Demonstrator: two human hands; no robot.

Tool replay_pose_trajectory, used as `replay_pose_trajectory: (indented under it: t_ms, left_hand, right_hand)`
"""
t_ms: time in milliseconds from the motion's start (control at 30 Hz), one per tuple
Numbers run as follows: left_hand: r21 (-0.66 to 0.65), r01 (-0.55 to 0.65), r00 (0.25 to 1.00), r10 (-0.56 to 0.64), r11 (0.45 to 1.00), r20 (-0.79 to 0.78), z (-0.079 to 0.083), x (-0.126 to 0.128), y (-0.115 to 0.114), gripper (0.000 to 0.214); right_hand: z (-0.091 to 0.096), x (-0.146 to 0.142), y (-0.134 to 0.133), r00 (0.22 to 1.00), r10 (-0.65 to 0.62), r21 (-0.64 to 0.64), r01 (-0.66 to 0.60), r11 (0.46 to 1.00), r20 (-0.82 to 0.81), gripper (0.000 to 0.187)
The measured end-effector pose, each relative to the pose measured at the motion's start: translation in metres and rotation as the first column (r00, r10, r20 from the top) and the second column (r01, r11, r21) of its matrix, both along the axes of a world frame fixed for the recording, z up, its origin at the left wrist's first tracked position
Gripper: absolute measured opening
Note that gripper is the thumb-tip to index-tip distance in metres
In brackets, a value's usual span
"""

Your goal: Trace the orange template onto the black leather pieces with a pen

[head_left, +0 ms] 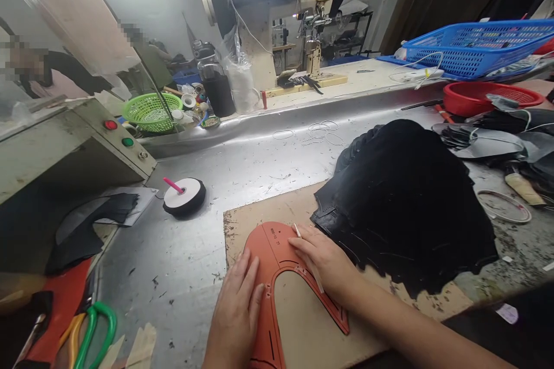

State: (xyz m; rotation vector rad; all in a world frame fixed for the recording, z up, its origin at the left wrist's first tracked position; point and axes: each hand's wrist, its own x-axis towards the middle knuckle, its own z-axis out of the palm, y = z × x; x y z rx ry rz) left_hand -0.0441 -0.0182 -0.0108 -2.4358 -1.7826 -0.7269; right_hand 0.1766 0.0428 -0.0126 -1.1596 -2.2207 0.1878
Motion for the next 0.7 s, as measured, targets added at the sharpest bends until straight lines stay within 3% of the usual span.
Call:
replay_pose_trajectory:
  t_ms: [233,400,467,567,700]
  left_hand:
    - [0.009,0.001,1.000,-0.001,1.000,-0.011,0.003,0.003,0.001,0.043]
    - [0.003,-0.001,1.000,0.001,1.000,-0.009,0.003,0.003,0.000,0.040]
    - [-0.004,0.003,1.000,-0.003,1.000,-0.003,0.003,0.003,-0.001,0.040]
    - [-0.030,0.000,1.000,0.000,1.000,-0.002,0.003,0.003,-0.002,0.041]
    - [-0.031,-0.004,1.000,0.004,1.000,-0.004,0.003,0.005,-0.003,0.038]
  right_hand:
    - [0.001,0.003,0.002,1.000,0.000,-0.028,-0.001,1.000,-0.016,0.026]
    - [0.030,0.004,-0.002,0.984,0.054,-0.099,-0.072,0.993,-0.172,0.036]
    - [0.044,-0.002,-0.006,0.952,0.159,-0.182,-0.210,0.961,-0.262,0.034]
    - [0.057,-0.016,-0.013,0.899,0.273,-0.334,-0.388,0.859,-0.342,0.024]
    - [0.055,-0.030,-0.017,0.925,0.237,-0.476,-0.358,0.803,-0.296,0.018]
